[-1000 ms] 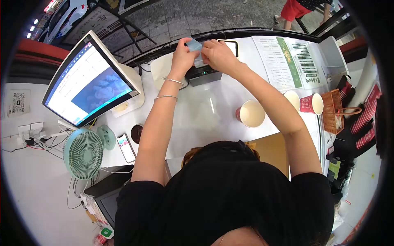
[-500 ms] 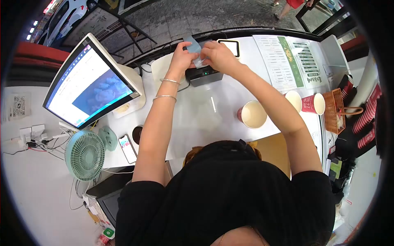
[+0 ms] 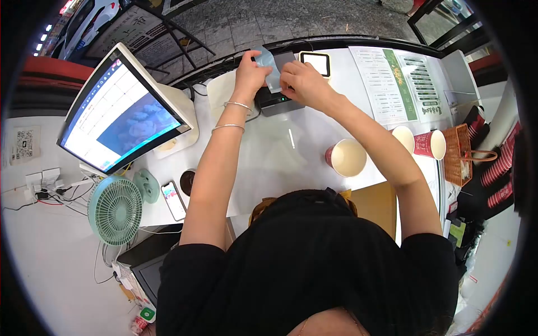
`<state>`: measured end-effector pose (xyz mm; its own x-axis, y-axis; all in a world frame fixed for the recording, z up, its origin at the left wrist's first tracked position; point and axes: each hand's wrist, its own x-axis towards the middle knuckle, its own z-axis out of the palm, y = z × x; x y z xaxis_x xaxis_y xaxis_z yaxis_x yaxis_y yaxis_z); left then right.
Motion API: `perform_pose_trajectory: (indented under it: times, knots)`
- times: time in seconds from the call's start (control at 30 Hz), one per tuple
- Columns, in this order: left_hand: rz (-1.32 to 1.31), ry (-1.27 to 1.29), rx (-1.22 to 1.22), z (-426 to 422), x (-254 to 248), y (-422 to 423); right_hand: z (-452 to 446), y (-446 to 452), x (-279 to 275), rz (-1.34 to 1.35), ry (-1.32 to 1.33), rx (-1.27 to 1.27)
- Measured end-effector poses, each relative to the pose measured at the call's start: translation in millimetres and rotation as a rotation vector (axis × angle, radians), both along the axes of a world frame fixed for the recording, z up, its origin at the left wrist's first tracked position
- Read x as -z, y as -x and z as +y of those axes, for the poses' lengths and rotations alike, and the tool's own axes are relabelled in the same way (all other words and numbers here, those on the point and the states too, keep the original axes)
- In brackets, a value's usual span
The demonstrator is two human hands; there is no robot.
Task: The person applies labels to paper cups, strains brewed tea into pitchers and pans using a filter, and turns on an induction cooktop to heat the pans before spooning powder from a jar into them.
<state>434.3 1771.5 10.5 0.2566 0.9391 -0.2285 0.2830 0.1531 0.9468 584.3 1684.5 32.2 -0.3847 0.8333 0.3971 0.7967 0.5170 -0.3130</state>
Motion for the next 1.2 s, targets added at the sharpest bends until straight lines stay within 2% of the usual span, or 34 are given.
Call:
perform_pose_trajectory:
  times: [0.13,0.2,0.23,0.27,0.33,0.4,0.43,0.47,0.5,0.53,0.57,0.63,0.67,0.73,0.77,0.83,0.87,0.93,0.97,1.03,1.1,1.13,1.2]
  knots:
    - [0.077,-0.015,0.003,4.1,-0.7,-1.1,-15.8,0.2,-5.2,0.157,0.033,-0.018]
    - [0.404,-0.321,0.006,14.2,0.3,-0.7,-32.0,-0.8,-21.9,0.351,0.127,-0.009]
    - [0.467,-0.456,-0.011,12.8,-6.9,-3.2,-47.5,-6.9,-34.4,0.455,0.192,0.004]
    - [0.511,-0.590,-0.016,-3.3,-33.4,-12.2,-71.7,-16.0,-51.8,0.440,0.179,0.076]
    - [0.334,-0.641,0.093,-35.3,-85.0,-52.2,-125.4,-32.1,-82.6,0.698,0.016,0.170]
    - [0.121,-0.677,0.396,-79.2,-124.1,-106.6,-181.8,-72.6,-90.2,0.696,-0.052,0.356]
    - [0.181,-0.693,0.588,-105.5,-136.9,-136.2,-211.1,-96.4,-92.9,0.719,-0.097,0.458]
    - [0.076,-0.638,0.860,-127.4,-136.3,-165.1,-242.3,-121.9,-94.7,0.854,-0.095,0.602]
    - [0.044,-0.717,1.062,-149.7,-126.7,-193.9,-271.9,-153.6,-82.2,0.804,-0.162,0.823]
    - [0.009,-0.739,1.241,-173.1,-124.2,-215.8,-296.1,-165.5,-90.5,0.933,-0.219,0.895]
    - [0.048,-0.963,1.328,-193.5,-114.3,-243.4,-319.2,-181.4,-90.2,1.056,-0.271,0.871]
    - [0.183,-1.180,1.413,-222.8,-87.0,-295.2,-352.8,-203.0,-78.7,0.956,-0.243,0.979]
    - [0.184,-1.184,1.438,-227.1,-66.6,-315.3,-365.8,-209.6,-72.7,0.922,-0.216,1.019]
    - [0.324,-1.387,1.459,-237.9,-32.0,-348.5,-385.6,-219.0,-61.6,0.957,-0.081,1.046]
    - [0.326,-1.388,1.478,-241.4,-31.2,-358.5,-393.4,-225.3,-56.2,1.044,-0.031,1.021]
    - [0.585,-1.152,1.528,-239.3,-34.9,-370.0,-405.8,-242.3,-43.6,1.174,0.050,0.952]
    - [0.594,-1.159,1.543,-238.8,-42.8,-371.7,-409.3,-249.9,-45.1,1.189,0.039,0.957]
    - [0.254,-0.646,1.397,-239.8,-63.4,-368.6,-410.9,-262.7,-53.7,1.051,0.252,0.920]
    - [0.261,-0.652,1.398,-241.0,-68.8,-368.6,-409.7,-272.6,-52.9,1.044,0.324,0.848]
    - [0.144,-0.290,1.405,-244.5,-77.7,-366.9,-404.1,-286.1,-56.5,0.963,0.368,0.756]
    - [0.174,-0.337,1.421,-252.5,-89.5,-365.8,-394.6,-288.2,-67.7,0.791,0.446,0.667]
    - [0.203,-0.375,1.445,-257.6,-93.6,-363.2,-389.7,-286.0,-68.0,0.792,0.452,0.655]
    - [0.191,-0.344,1.402,-270.2,-96.7,-355.1,-383.5,-284.8,-66.3,0.634,0.359,0.743]
